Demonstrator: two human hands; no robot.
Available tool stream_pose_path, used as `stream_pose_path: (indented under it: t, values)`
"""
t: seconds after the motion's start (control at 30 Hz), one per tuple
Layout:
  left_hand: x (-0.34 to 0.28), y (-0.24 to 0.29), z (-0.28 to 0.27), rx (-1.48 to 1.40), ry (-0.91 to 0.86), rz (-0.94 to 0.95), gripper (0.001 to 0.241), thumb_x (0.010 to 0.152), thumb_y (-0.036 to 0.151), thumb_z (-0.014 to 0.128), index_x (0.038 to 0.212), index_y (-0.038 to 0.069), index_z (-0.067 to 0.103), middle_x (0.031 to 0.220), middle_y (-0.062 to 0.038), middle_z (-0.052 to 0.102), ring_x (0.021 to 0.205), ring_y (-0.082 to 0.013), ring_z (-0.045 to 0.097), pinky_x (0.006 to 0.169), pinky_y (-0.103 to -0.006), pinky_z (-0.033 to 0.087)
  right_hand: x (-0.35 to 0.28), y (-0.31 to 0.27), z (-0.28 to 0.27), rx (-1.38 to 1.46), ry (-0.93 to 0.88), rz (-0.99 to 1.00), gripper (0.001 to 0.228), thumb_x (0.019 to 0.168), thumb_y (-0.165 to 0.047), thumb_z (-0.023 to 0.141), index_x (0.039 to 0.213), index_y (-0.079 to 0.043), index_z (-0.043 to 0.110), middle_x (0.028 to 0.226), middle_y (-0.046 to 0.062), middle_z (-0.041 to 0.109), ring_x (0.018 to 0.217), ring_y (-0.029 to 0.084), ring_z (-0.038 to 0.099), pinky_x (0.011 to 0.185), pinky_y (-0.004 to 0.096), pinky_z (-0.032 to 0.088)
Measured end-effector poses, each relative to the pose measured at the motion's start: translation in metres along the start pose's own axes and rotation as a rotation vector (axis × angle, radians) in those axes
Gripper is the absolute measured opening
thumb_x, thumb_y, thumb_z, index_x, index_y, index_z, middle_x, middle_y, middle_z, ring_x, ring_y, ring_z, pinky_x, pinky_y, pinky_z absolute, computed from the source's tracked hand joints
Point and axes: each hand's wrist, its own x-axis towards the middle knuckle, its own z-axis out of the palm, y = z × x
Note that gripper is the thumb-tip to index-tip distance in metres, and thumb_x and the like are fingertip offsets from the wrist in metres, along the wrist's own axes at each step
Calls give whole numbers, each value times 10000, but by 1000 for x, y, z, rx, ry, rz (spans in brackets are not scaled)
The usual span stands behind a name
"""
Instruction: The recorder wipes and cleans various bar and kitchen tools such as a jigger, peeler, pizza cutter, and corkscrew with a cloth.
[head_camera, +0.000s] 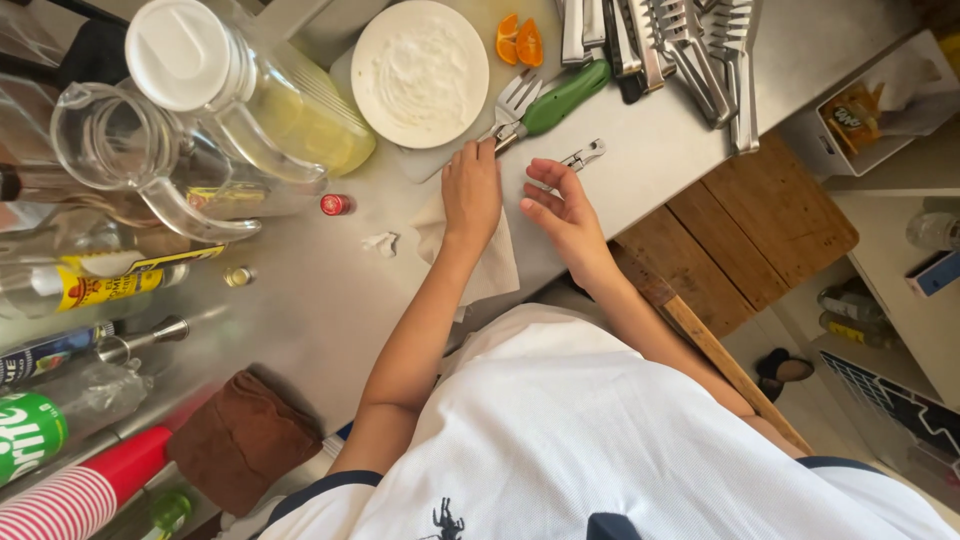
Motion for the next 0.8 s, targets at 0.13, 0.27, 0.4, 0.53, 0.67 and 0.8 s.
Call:
stream_pose_path:
  t: [0.13, 0.27, 0.4, 0.53, 0.67, 0.8]
  values:
    - [-5, -1, 0, -37, 8, -30, 222, 972, 75, 573, 1182, 52, 641, 1066, -129, 640, 1026, -333, 616, 865, -471, 474, -1, -2, 1, -74, -9, 11, 542, 988, -78, 665, 1478, -66, 433, 1505, 92, 484, 1326, 206, 536, 1119, 339, 452]
    - [-19, -4, -16, -178, 77, -65, 180, 971, 46, 548, 1126, 37, 639, 1044, -149, 643, 1024, -359, 611, 873, -468, 481, 2, 6, 0, -88, 4, -9, 590, 983, -84, 671, 1504, -74, 394, 1497, 109, 473, 1300, 204, 541, 1107, 344, 456]
    - [-45, -4, -60, -286, 143, -82, 186, 957, 10, 522, 1116, 15, 616, 1068, -149, 653, 1020, -366, 607, 887, -462, 484, -5, 7, 7, -101, 18, -64, 675, 992, -123, 655, 1565, -89, 301, 1514, 128, 451, 1283, 207, 554, 1096, 365, 477]
    - [-80, -4, -108, -415, 169, -174, 145, 1009, 36, 492, 1102, 10, 600, 1055, -144, 677, 1000, -348, 615, 872, -442, 490, -13, 2, 30, -113, 14, 2, 708, 1028, -262, 628, 1596, -115, 232, 1520, 144, 440, 1306, 218, 553, 1061, 385, 498]
    - [-128, -8, -147, -569, 215, -317, 272, 1075, 232, 494, 953, 24, 619, 833, -107, 658, 759, -265, 598, 706, -393, 474, -32, 1, 62, -38, -118, -41, 707, 1084, -415, 536, 1625, -125, 187, 1572, 170, 421, 1385, 283, 559, 1119, 413, 501]
    - [-186, -18, -170, -567, 229, -540, 554, 1066, 443, 510, 698, 51, 644, 511, -59, 502, 478, -184, 471, 519, -361, 387, -65, 3, 101, 165, -412, -223, 668, 1121, -381, 563, 1616, -124, 196, 1563, 177, 483, 1412, 331, 563, 1191, 452, 484]
